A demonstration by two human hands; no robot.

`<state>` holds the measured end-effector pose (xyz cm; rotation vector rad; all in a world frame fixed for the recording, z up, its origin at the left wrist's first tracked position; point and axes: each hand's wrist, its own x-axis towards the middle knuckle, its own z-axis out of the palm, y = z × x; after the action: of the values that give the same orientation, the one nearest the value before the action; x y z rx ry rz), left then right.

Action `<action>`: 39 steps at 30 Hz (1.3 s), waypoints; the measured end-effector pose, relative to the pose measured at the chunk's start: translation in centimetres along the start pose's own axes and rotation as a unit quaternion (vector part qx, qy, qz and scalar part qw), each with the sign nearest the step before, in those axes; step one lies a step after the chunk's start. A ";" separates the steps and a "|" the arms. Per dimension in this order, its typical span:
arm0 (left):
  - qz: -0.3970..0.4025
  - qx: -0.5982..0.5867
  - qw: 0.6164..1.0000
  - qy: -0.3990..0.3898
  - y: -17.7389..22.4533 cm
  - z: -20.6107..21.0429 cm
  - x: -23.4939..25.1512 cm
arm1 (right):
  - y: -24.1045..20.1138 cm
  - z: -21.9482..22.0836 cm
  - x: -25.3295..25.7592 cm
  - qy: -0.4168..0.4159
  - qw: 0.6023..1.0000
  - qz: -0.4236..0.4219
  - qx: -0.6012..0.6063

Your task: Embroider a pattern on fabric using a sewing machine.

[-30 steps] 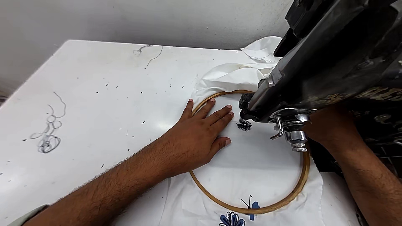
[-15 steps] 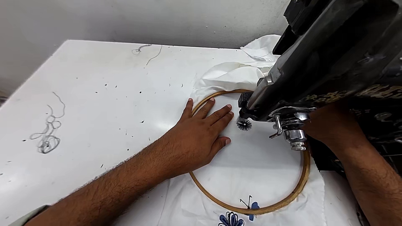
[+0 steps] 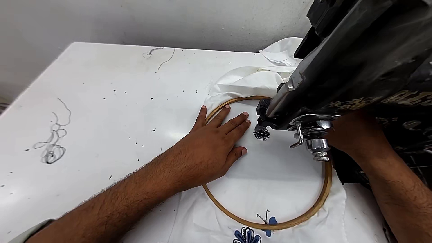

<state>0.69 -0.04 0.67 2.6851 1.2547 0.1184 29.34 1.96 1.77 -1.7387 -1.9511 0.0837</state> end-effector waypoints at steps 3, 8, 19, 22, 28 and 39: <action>0.003 -0.005 1.000 0.007 0.1 0.2 0.1 | 0.0 -0.2 0.0 -0.008 1.000 0.010 0.006; -0.009 -0.004 1.000 -0.006 -0.4 -0.3 -0.3 | -0.6 0.4 -0.4 0.028 0.999 -0.009 0.015; 0.006 -0.004 1.000 0.004 0.0 0.0 -0.1 | -0.3 -0.4 0.0 -0.017 1.000 0.022 0.000; 0.007 -0.006 1.000 -0.001 -0.3 -0.1 -0.1 | -0.7 -0.2 -0.3 0.001 1.000 0.030 0.002; -0.013 -0.007 1.000 -0.014 -0.6 -0.6 -0.3 | -0.9 0.4 -0.7 0.019 1.000 -0.001 0.024; 0.003 -0.007 1.000 -0.003 -0.5 -0.3 -0.2 | -0.6 0.2 -0.4 0.017 1.000 0.002 0.012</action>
<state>0.11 0.16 0.86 2.6745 1.2402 0.1202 28.74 1.50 1.71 -1.7182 -1.9145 0.0779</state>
